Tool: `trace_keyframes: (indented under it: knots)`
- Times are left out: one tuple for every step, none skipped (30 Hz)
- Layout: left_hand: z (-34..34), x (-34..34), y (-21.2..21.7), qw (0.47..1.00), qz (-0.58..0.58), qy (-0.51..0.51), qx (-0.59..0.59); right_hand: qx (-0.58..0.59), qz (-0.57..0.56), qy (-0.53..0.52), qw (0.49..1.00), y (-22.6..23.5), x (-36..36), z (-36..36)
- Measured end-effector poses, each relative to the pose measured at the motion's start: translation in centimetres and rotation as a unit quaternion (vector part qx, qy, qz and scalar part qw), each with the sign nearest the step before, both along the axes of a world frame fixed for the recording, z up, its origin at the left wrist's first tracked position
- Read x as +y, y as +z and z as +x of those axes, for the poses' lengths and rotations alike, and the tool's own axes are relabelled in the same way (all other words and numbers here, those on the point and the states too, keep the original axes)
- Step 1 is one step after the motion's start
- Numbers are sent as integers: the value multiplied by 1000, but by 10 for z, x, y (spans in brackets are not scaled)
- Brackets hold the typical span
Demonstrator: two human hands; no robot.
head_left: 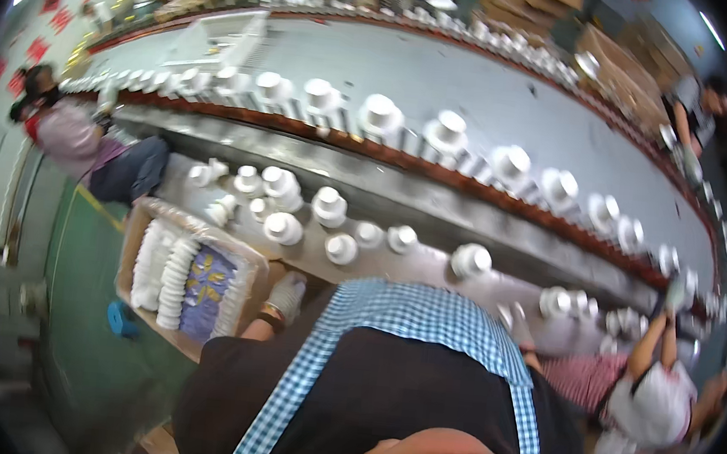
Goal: Removing white items from a conveyor belt, inspecting them, and stacking them into crates in a manufacturing facility.
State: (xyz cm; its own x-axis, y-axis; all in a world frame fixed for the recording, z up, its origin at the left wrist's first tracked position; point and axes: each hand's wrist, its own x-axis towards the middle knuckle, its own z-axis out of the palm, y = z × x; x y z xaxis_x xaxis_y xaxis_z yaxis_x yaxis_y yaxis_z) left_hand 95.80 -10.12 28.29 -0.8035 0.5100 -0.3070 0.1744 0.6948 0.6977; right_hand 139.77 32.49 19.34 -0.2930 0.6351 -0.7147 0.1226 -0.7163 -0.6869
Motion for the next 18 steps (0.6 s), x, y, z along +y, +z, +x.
trace_keyframes:
  knots:
    - [-38,-12,-33,955,-136,-159,212,-108,303,230,919,-8,7,1]
    - [-43,4,-13,898,-202,-199,336,-211,544,431,688,-10,12,15]
    - [-45,24,33,825,-243,-280,427,-206,508,460,699,5,8,9]
    - [-44,59,99,947,117,-109,278,-192,510,466,697,-4,3,17]
    - [-20,83,184,924,78,-107,360,-183,479,492,703,-11,4,15]
    - [-8,90,238,921,142,-162,324,-172,449,526,701,-17,9,17]
    - [8,103,289,869,199,-265,367,-169,457,536,690,-25,10,20]
    - [28,111,331,786,193,-339,480,-169,467,543,677,-32,11,27]
    - [49,108,369,753,187,-407,482,-180,461,566,659,-40,10,25]
    - [88,97,365,873,197,-291,340,-199,454,586,641,-39,14,29]
    - [101,111,413,797,235,-481,280,-189,453,561,666,-44,18,35]
    - [141,116,426,840,215,-388,312,-196,446,519,702,-49,20,60]
    - [131,135,413,834,238,-403,292,-235,419,507,715,-54,25,84]
    - [145,145,410,827,255,-412,285,-259,402,497,724,-59,31,98]
    - [153,148,408,824,265,-414,283,-266,403,494,723,-64,36,102]
    - [153,143,411,825,270,-407,283,-165,160,309,923,-64,36,93]
    - [155,144,414,822,274,-410,286,-36,-109,71,991,-63,36,86]
    - [156,146,417,818,278,-414,288,-32,-107,68,991,-59,36,84]
